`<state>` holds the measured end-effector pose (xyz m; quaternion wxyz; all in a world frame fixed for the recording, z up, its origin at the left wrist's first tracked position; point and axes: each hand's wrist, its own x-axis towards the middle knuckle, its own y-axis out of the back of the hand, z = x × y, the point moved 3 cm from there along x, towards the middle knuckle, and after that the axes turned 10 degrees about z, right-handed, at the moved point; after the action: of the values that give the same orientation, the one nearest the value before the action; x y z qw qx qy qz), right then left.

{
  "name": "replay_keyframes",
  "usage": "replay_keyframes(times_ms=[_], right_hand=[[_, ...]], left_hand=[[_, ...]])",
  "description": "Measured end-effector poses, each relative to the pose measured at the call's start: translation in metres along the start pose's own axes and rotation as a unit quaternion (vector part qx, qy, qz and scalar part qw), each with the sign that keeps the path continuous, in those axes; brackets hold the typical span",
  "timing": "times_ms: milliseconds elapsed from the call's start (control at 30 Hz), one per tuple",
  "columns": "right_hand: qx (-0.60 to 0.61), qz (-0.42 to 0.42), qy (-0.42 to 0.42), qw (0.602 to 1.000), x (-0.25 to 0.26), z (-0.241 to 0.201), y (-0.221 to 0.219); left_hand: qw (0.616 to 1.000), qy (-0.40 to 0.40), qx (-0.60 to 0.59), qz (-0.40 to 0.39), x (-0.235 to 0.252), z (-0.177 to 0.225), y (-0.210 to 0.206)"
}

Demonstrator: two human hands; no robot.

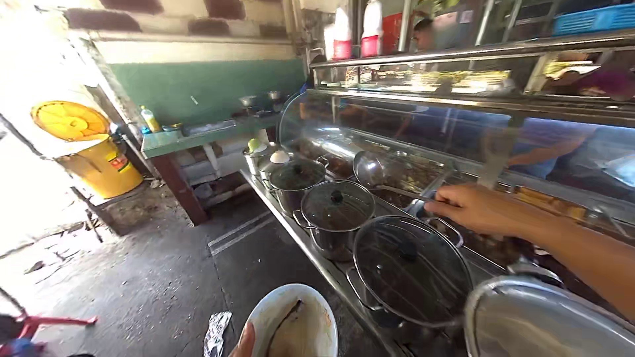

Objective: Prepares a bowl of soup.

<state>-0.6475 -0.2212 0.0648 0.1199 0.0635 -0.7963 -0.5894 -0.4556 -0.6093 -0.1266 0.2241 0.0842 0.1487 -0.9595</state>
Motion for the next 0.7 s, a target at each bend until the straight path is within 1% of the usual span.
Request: replay_keyframes(times_ms=[133, 200, 267, 367, 467, 633, 700], right_hand=[[0.001, -0.017, 0.044, 0.999, 0.134, -0.028, -0.065], [-0.001, -0.036, 0.044, 0.998, 0.180, -0.038, -0.101], [0.018, -0.047, 0.030, 0.998, 0.211, -0.045, -0.134], [0.063, -0.051, 0.007, 0.997, 0.245, -0.045, -0.174], [0.090, -0.059, 0.002, 0.994, 0.268, -0.047, -0.202], [0.080, -0.118, 0.018, 0.990, 0.282, -0.052, -0.227], [0.084, -0.124, 0.027, 0.988, 0.282, -0.052, -0.236]], left_hand=[[0.998, -0.001, -0.040, 0.053, 0.049, 0.025, 0.001], [0.995, -0.003, -0.045, 0.084, 0.069, 0.032, 0.000], [0.992, -0.001, -0.068, 0.105, 0.090, 0.035, 0.001], [0.989, -0.007, -0.084, 0.122, 0.123, 0.038, 0.000], [0.987, -0.022, -0.080, 0.138, 0.156, 0.045, -0.003], [0.986, -0.040, -0.089, 0.138, 0.195, 0.055, -0.007], [0.986, -0.044, -0.093, 0.134, 0.207, 0.057, -0.010]])
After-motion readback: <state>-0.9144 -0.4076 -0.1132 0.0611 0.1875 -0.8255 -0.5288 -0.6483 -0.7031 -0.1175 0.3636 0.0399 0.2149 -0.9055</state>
